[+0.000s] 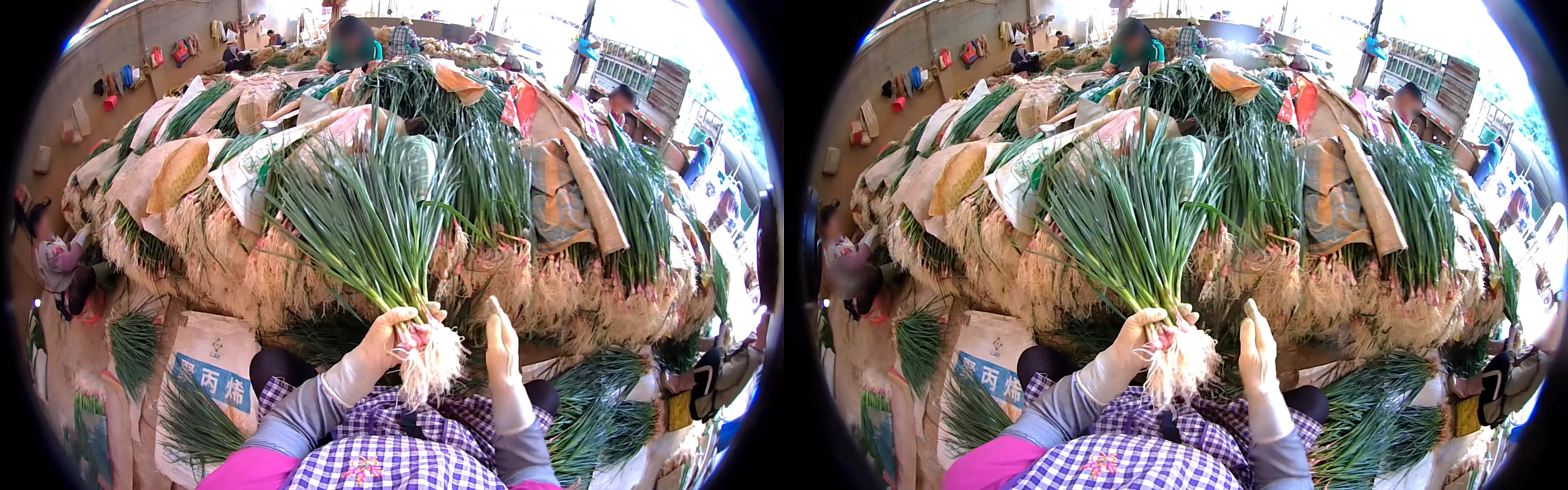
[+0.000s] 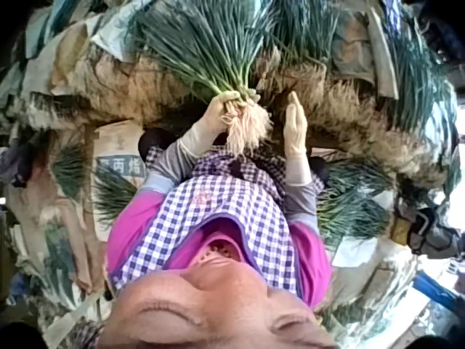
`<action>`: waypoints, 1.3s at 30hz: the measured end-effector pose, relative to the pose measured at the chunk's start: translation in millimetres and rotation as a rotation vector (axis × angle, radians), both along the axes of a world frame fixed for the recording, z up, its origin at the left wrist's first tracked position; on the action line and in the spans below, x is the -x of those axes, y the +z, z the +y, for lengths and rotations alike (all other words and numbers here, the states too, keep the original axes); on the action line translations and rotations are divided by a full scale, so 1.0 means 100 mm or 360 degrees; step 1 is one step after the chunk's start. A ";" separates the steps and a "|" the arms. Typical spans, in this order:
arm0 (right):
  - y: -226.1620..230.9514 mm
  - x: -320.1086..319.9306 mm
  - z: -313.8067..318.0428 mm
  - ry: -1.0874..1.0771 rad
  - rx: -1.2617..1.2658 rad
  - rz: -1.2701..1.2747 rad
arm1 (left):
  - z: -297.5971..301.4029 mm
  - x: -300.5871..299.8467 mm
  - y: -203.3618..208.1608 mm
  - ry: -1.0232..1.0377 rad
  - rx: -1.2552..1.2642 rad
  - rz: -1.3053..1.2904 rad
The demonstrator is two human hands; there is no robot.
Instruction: The person picks up bunches of green onions from a large pile, peels away the outer skins and removes roots by hand, and places the cleaned bunches into a bag on the floor.
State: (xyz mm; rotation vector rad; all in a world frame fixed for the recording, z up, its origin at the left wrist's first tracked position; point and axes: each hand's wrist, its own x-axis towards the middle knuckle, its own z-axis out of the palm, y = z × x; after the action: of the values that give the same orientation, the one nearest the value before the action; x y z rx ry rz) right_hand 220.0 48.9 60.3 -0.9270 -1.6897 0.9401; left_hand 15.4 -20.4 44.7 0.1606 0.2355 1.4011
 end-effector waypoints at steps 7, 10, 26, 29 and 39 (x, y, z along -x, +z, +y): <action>0.35 0.39 -0.59 -0.0086 -0.0823 0.0159 | -0.05 -0.88 0.52 -0.0562 -0.0491 -0.0826; -0.10 -0.04 -0.36 -0.0011 -0.0891 -0.0114 | -0.22 -0.86 0.80 -0.0256 -0.0513 -0.0048; 0.93 1.78 -2.05 0.2338 0.1309 0.0222 | -2.88 1.00 1.65 0.1602 -0.0528 0.0907; 0.92 1.91 -1.98 0.2179 0.1099 -0.0076 | -3.32 1.41 1.35 0.1760 -0.0337 0.0502; -0.12 1.61 -0.45 0.0865 0.1008 -0.0226 | -4.90 2.69 -1.15 0.1683 0.0700 0.0730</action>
State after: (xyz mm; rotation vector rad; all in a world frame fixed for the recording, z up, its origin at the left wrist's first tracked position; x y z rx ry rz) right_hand 59.1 3.8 48.7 -0.9576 -1.8349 1.8854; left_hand -253.9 -510.4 -70.2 -0.0294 1.1190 2.2960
